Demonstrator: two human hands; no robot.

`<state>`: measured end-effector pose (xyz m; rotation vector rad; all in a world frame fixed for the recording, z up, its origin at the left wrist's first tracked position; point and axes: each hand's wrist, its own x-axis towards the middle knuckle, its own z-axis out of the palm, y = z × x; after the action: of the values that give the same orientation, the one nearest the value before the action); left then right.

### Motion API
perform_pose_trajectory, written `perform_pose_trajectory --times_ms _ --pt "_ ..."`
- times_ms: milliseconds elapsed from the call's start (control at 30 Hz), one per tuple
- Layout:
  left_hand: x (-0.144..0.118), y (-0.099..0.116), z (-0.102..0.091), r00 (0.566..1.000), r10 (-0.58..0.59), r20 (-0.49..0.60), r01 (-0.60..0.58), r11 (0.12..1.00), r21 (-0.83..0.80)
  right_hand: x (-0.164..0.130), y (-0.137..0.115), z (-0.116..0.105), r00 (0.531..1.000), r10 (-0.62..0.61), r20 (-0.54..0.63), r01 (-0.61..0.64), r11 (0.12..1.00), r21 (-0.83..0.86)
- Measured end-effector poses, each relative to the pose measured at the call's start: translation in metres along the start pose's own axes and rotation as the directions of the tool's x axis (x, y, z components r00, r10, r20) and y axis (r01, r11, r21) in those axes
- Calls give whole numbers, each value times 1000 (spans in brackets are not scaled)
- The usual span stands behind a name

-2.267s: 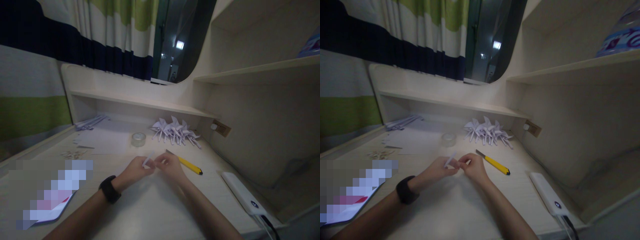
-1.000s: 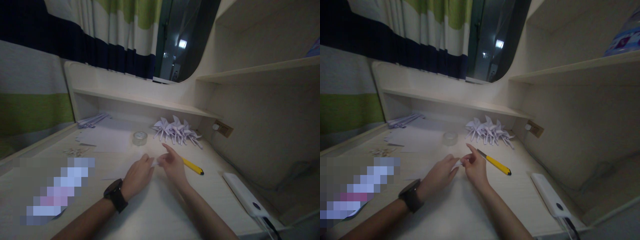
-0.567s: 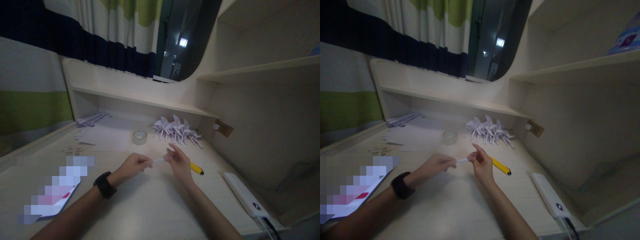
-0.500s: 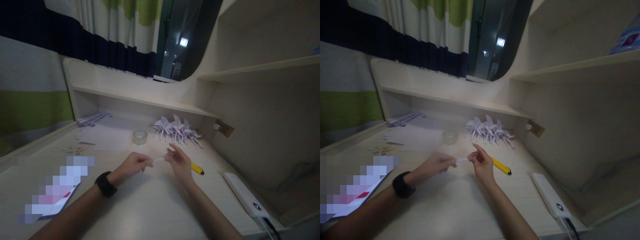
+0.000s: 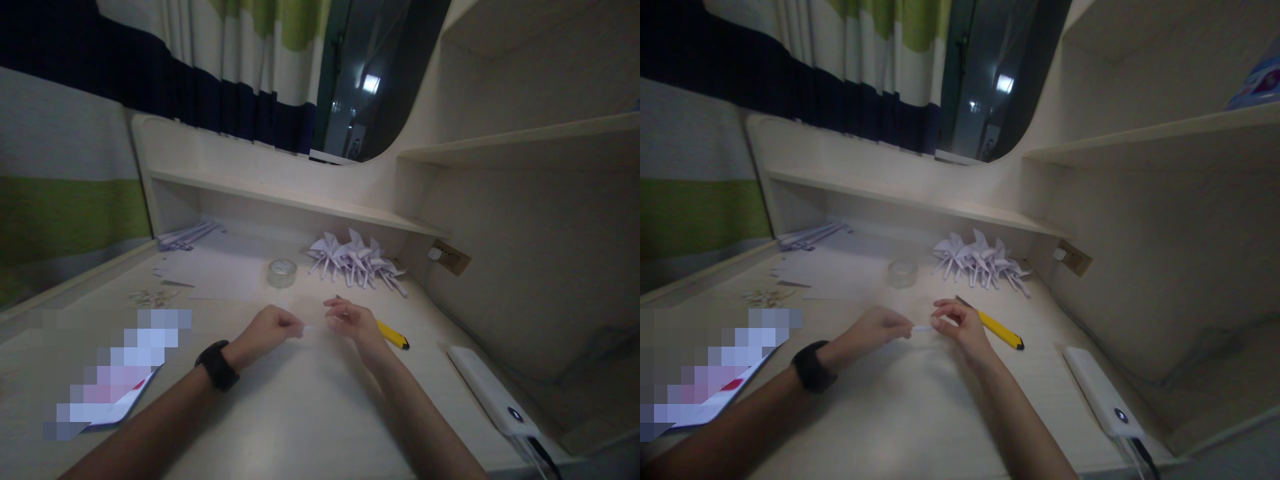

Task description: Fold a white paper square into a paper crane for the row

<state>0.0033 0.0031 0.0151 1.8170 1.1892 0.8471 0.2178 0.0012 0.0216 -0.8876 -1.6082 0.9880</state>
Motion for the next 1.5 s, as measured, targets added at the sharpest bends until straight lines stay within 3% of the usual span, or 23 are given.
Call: perform_pose_trajectory --times_ms 233,433,1100,1500 --pt "-1 2 4 998 29 51 -29 1000 7 -1 6 13 995 71 66 -69 997 -30" --pt "-3 5 4 998 12 58 -10 999 -40 0 17 21 997 80 5 -80 997 2" --pt "-5 7 7 997 21 79 -16 997 -72 -1 29 25 993 118 -17 -118 992 -51" --pt "-5 10 3 989 90 115 -86 995 -44 -6 17 29 994 87 -67 -103 947 -305"
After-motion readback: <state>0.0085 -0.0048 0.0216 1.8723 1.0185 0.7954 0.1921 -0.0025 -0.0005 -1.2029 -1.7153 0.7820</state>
